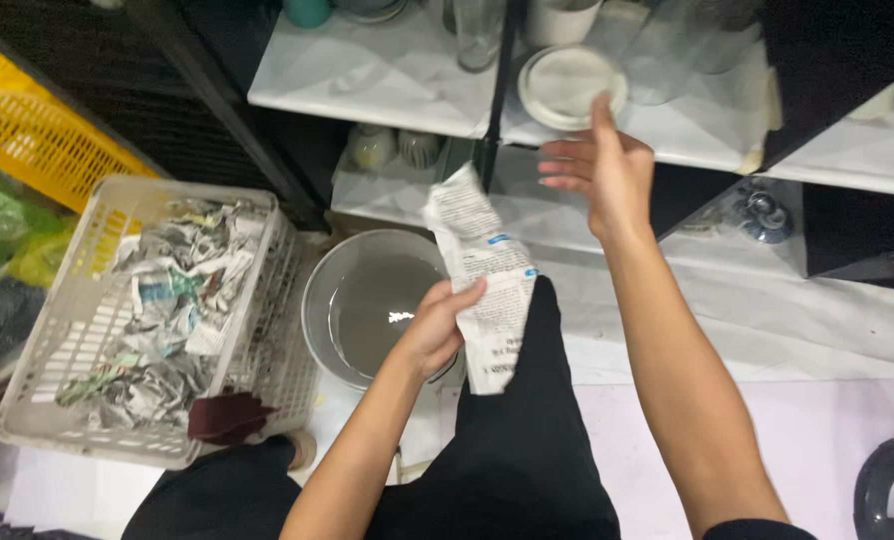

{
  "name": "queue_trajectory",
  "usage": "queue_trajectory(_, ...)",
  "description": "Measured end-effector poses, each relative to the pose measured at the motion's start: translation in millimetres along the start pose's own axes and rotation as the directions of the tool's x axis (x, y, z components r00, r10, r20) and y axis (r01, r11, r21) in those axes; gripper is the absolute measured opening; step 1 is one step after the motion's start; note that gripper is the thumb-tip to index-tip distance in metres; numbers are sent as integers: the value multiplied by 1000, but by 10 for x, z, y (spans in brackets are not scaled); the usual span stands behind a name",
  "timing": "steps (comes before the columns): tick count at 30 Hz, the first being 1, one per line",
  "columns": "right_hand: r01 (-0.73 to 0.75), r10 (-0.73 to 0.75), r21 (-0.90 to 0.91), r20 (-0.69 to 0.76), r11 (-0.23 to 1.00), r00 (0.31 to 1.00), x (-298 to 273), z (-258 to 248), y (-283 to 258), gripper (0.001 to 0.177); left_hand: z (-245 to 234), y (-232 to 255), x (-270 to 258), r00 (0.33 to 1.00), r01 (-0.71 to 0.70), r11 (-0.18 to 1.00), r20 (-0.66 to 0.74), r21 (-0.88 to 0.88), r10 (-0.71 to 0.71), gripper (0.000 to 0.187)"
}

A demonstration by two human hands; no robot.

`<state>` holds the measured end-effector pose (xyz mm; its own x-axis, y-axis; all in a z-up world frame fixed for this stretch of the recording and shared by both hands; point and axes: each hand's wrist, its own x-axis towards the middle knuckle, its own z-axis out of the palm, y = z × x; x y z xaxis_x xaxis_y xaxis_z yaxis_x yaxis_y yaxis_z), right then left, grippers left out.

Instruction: The person sits on the floor and wraps various ceramic dishes, including plates and cups, with newspaper. They fold the paper around each item and place the wrapped pieces into a nearby basket.

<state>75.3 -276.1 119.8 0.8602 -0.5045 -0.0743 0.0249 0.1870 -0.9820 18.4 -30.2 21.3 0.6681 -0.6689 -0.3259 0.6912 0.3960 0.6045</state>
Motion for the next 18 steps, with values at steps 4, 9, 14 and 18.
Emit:
queue_trajectory(4,-42,43,-51,27,998,999,119,75,-152,66,86,128,85,999,-46,996,6,-73,46,45)
queue_trajectory(9,-24,23,17,39,1000,999,120,89,-97,53,62,197,118,996,-40,978,65,-203,54,47)
queue_trajectory(14,33,-35,56,41,998,999,31,77,-53,50,-17,226,220,993,-21,962,109,-274,52,49)
queue_trajectory(18,34,-39,50,110,998,993,-167,20,8,49,-176,193,225,989,-45,959,121,-279,82,49)
